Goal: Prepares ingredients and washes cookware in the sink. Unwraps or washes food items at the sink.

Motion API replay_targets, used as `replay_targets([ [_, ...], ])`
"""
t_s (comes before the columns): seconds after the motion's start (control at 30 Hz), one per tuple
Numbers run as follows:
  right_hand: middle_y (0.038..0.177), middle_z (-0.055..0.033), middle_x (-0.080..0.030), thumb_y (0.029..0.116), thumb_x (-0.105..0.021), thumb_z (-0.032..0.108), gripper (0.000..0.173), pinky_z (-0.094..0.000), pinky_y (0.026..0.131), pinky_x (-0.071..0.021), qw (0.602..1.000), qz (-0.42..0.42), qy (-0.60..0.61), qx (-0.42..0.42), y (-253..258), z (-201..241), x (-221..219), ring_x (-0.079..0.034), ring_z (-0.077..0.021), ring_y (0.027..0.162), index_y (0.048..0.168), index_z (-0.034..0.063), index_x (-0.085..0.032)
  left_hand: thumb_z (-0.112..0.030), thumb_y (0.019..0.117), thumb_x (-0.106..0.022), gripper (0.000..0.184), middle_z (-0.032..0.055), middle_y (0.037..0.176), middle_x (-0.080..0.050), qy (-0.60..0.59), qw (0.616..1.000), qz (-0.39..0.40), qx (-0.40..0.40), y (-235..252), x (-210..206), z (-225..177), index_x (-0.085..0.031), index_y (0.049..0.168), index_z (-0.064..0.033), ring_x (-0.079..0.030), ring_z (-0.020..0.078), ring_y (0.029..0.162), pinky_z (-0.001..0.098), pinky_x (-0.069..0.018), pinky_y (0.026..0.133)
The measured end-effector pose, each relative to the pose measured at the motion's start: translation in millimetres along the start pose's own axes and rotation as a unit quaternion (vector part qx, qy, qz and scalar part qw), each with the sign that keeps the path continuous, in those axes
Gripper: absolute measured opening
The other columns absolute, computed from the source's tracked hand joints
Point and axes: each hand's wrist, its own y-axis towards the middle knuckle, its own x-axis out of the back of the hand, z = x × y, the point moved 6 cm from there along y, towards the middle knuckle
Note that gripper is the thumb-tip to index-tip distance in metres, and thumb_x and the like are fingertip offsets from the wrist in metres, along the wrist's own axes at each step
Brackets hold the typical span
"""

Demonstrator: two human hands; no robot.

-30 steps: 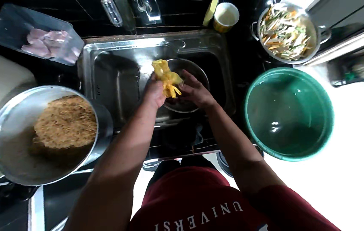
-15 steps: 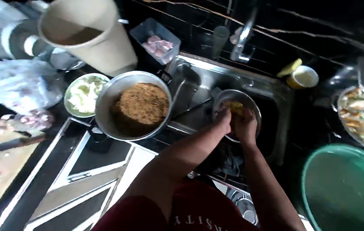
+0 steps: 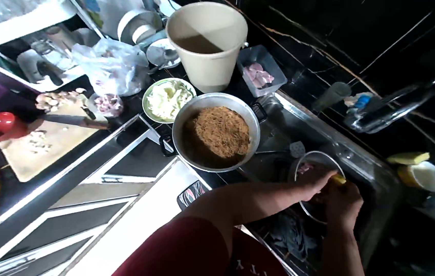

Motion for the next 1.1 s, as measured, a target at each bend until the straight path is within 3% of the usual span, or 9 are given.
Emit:
replay_targets([
  [0.27, 0.095, -0.0118, -0.073, 0.0988, -0.058, -0.001, 0.022, -0.0400, 0.070, -0.0645, 0.931, 0.066, 0.338, -0.122, -0.2, -7.8, 23.1, -0.073, -0.0221, 0.079, 0.120, -0.0005, -0.061, -0.029, 0.1084, -0.050, 0.037, 0.0153, 0.125, -0.065, 0.091, 0.996, 0.001, -0.014, 12.5, 6.2, -13.9, -0.060, 0.135, -0.0050, -0.063, 0.0240, 0.114, 0.0464, -0.0525, 0.099],
  [0.43, 0.094, -0.0066, -0.074, 0.1019, -0.057, 0.002, 0.011, -0.0335, 0.073, -0.0640, 0.903, 0.044, 0.409, -0.125, 3.0, -31.0, 48.6, -0.073, -0.0163, 0.078, 0.111, 0.0041, -0.063, -0.030, 0.1101, -0.044, 0.026, -0.0013, 0.082, -0.061, -0.050, 0.997, 0.003, 0.053, 8.1, -11.9, -8.2, -0.061, 0.111, -0.0118, -0.053, 0.0062, 0.062, 0.0214, -0.0460, 0.055],
  [0.53, 0.090, -0.0091, -0.072, 0.1003, -0.059, 0.000, 0.009, -0.0369, 0.071, -0.0649, 0.892, 0.028, 0.438, -0.106, 1.6, -41.5, 58.7, -0.073, -0.0189, 0.075, 0.108, 0.0017, -0.062, -0.036, 0.1099, -0.041, 0.029, -0.0032, 0.072, -0.053, -0.082, 0.992, -0.002, 0.100, 1.6, -23.2, 5.5, -0.059, 0.099, -0.0159, -0.045, 0.0057, 0.053, 0.0201, -0.0398, 0.048],
  [0.67, 0.095, -0.0068, -0.071, 0.1003, -0.066, 0.016, 0.017, -0.0333, 0.065, -0.0598, 0.977, 0.061, 0.201, 0.024, -13.2, -48.9, 58.6, -0.067, -0.0142, 0.074, 0.115, 0.0075, -0.068, -0.038, 0.1086, -0.041, 0.034, 0.0062, 0.092, -0.065, -0.092, 0.986, -0.039, 0.132, -3.9, -40.2, 26.9, -0.061, 0.117, -0.0108, -0.063, 0.0175, 0.076, 0.0359, -0.0557, 0.067],
  [0.73, 0.105, -0.0118, -0.072, 0.0955, -0.071, 0.014, 0.019, -0.0450, 0.079, -0.0604, 0.995, 0.046, 0.047, 0.068, -15.8, -51.4, 52.7, -0.070, -0.0224, 0.090, 0.112, 0.0056, -0.072, -0.034, 0.1090, -0.045, 0.033, 0.0078, 0.102, -0.067, -0.088, 0.989, -0.044, 0.107, -7.5, -48.3, 34.7, -0.057, 0.129, -0.0116, -0.066, 0.0192, 0.087, 0.0397, -0.0573, 0.075],
  [0.83, 0.124, -0.0237, -0.064, 0.0891, -0.075, 0.012, 0.035, -0.0542, 0.099, -0.0541, 0.995, 0.032, -0.037, 0.087, -22.0, -52.1, 42.1, -0.064, -0.0364, 0.115, 0.121, -0.0013, -0.067, -0.028, 0.1083, -0.049, 0.033, 0.0113, 0.116, -0.066, -0.088, 0.990, -0.096, 0.051, -10.8, -45.7, 44.9, -0.058, 0.135, -0.0104, -0.065, 0.0220, 0.101, 0.0439, -0.0557, 0.086],
  [0.9, 0.121, -0.0265, -0.065, 0.0916, -0.070, 0.009, 0.034, -0.0492, 0.098, -0.0553, 0.989, 0.030, -0.038, 0.141, -34.3, -39.5, 38.7, -0.066, -0.0358, 0.112, 0.122, -0.0066, -0.066, -0.022, 0.1080, -0.049, 0.034, 0.0157, 0.123, -0.063, -0.083, 0.988, -0.121, 0.049, -14.2, -41.2, 45.3, -0.056, 0.137, -0.0051, -0.062, 0.0251, 0.108, 0.0469, -0.0528, 0.093],
  [1.0, 0.120, -0.0234, -0.070, 0.0978, -0.063, 0.010, 0.029, -0.0413, 0.096, -0.0581, 0.971, 0.054, -0.020, 0.233, -51.8, -20.9, 39.3, -0.070, -0.0295, 0.109, 0.122, -0.0053, -0.069, -0.021, 0.1081, -0.048, 0.028, 0.0077, 0.106, -0.065, -0.122, 0.984, -0.123, 0.034, -12.2, -37.7, 38.1, -0.061, 0.126, -0.0039, -0.062, 0.0156, 0.091, 0.0363, -0.0541, 0.080],
  [1.1, 0.120, -0.0292, -0.068, 0.0974, -0.062, 0.005, 0.023, -0.0531, 0.099, -0.0536, 0.968, -0.003, -0.088, 0.236, -51.5, -19.7, 47.2, -0.066, -0.0426, 0.113, 0.113, -0.0083, -0.072, -0.030, 0.1068, -0.045, 0.039, 0.0161, 0.119, -0.063, -0.127, 0.987, -0.066, 0.075, -29.9, -58.3, 35.3, -0.057, 0.132, -0.0019, -0.062, 0.0252, 0.104, 0.0464, -0.0524, 0.089],
])
